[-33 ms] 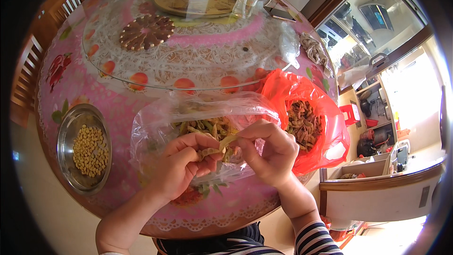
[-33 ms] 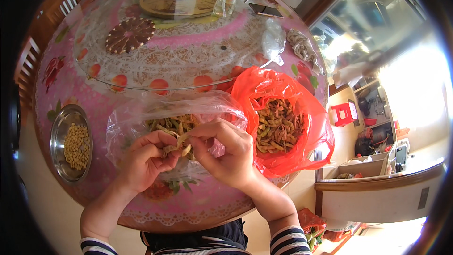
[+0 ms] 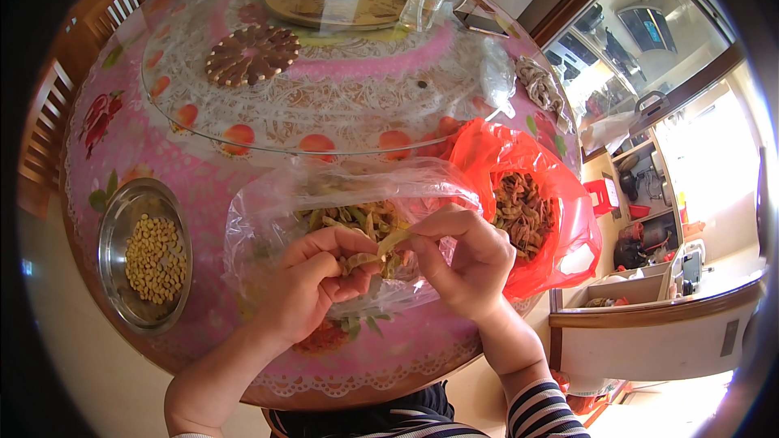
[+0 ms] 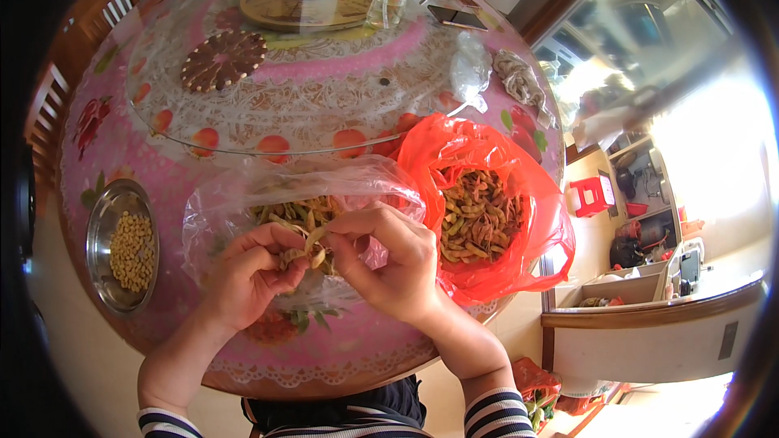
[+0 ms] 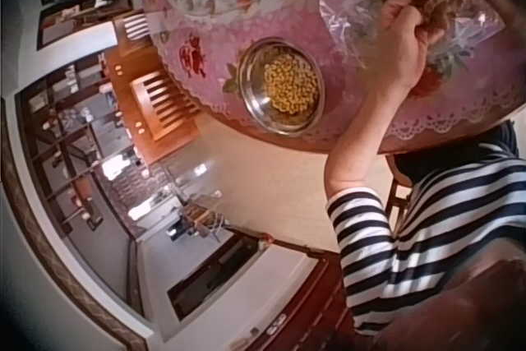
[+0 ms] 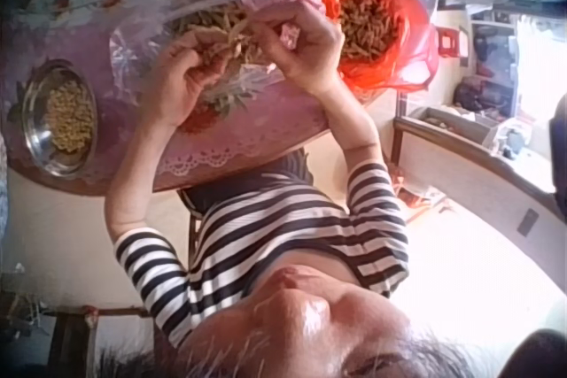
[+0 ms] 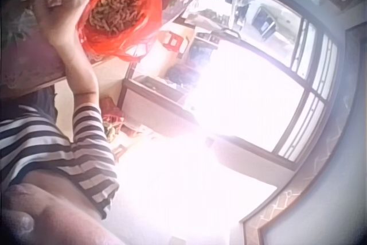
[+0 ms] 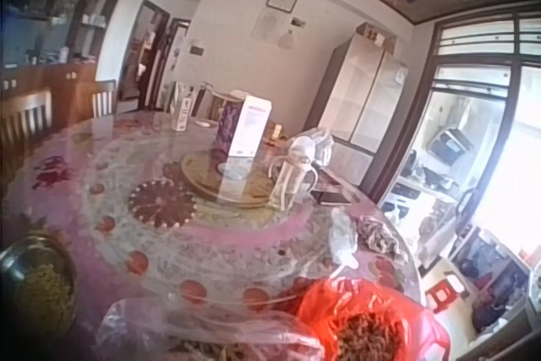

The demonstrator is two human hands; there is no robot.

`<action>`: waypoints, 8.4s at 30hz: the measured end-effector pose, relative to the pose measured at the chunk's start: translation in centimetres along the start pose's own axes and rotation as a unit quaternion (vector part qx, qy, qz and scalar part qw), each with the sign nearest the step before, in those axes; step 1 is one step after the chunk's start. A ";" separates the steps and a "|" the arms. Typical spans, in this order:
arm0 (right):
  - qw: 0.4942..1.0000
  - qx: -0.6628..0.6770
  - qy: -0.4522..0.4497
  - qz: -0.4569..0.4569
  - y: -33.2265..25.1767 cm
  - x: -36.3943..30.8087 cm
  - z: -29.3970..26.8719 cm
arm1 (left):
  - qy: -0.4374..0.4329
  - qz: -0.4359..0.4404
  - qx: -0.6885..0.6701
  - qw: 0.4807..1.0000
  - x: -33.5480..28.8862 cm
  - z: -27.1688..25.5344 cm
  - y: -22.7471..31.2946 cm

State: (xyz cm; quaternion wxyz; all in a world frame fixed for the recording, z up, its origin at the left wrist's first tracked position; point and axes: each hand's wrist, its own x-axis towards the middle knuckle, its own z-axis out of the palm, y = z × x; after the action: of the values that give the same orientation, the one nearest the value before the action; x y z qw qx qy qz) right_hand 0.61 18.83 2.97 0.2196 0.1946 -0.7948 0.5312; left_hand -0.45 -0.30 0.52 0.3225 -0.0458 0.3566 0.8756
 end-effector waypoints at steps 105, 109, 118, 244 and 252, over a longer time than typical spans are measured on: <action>0.987 0.063 -0.052 0.141 -1.3 -0.7 0.9 | -0.015 0.098 0.155 0.983 0.1 -0.4 -0.6; 0.987 0.066 -0.050 0.135 -1.1 -0.7 0.7 | -0.028 0.066 0.087 0.994 0.4 -0.5 -0.5; 0.990 -0.107 -0.072 -0.058 -0.5 -0.3 1.3 | -0.004 0.049 0.061 0.997 0.3 -0.2 -0.1; 0.934 -0.316 0.090 0.139 -0.2 -17.4 -5.3 | 0.236 0.381 0.616 0.648 34.5 0.4 14.0; 0.921 -0.364 0.090 0.107 -0.3 -16.9 -5.0 | 0.135 0.436 0.459 0.762 37.1 -0.2 14.2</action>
State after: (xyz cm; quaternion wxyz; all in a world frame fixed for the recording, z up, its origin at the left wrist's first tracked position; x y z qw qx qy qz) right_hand 15.46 24.65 -4.54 0.2879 -0.0331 -0.9263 0.2410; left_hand -38.20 11.70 -2.70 -0.1632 0.1504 0.7373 0.6381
